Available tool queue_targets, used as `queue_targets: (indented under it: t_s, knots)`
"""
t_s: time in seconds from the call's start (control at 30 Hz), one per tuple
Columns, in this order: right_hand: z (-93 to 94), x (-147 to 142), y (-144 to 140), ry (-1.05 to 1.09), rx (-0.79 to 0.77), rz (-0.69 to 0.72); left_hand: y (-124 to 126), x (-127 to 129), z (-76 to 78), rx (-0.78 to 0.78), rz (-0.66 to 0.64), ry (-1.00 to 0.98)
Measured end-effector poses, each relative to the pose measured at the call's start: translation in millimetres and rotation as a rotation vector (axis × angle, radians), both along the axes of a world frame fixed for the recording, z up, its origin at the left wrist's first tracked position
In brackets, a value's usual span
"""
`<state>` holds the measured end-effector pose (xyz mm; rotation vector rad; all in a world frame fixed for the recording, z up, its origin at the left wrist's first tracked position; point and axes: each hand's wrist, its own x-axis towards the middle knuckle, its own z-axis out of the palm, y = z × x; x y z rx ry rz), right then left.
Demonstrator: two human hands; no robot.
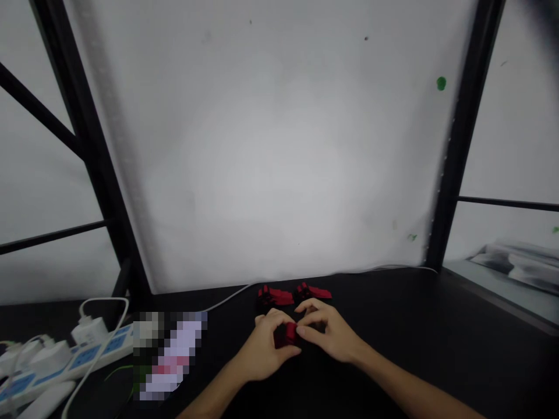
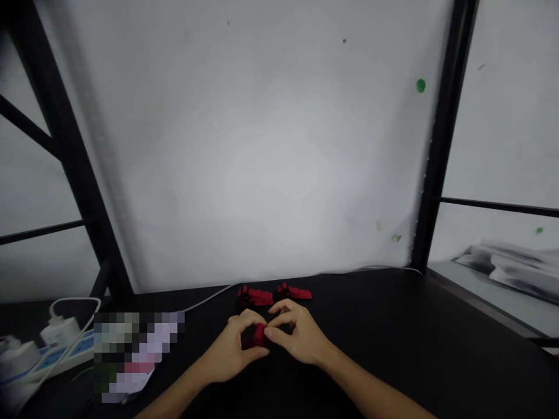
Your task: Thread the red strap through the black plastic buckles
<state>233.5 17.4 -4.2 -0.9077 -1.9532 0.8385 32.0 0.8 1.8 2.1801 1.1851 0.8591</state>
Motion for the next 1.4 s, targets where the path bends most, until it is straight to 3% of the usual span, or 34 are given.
queue_targets:
  t_s: [0.13, 0.33, 0.5, 0.7, 0.87, 1.03, 1.17, 1.3, 1.4]
  knots:
    - [-2.4, -9.0, -3.7, 0.006, 0.036, -0.234, -1.7, 6.8, -3.0, 0.092, 0.033, 0.044]
    - [-16.3, -18.7, -3.6, 0.061, 0.104, -0.33, -6.1, 14.1, -2.3, 0.164, -0.028, -0.011]
    - [-21.1, -18.9, -0.3, 0.026, -0.055, -0.183, -6.4, 13.2, -4.3, 0.222, -0.035, -0.022]
    - [-4.7, 4.2, 12.7, 0.013, -0.095, 0.077, 0.3, 1.6, -1.7, 0.285, 0.042, 0.041]
    - [6.9, 31.3, 25.8, -0.098, -0.082, 0.052, 6.8, -4.1, -3.9, 0.281, 0.077, 0.075]
    - [2.3, 53.0, 34.6, -0.298, -0.05, -0.001, 11.2, -7.3, -8.3, 0.213, 0.025, 0.178]
    - [-4.7, 63.5, 40.1, -0.526, -0.07, -0.173, 7.9, -28.0, 9.2, 0.13, 0.019, 0.317]
    - [-1.8, 86.3, 47.4, -0.659, -0.136, -0.315, 5.7, -59.8, 32.3, -0.228, 0.049, 0.589]
    - [5.5, 97.3, 48.2, -0.694, -0.087, -0.452, 10.0, -68.0, 32.6, -0.275, 0.003, 0.621]
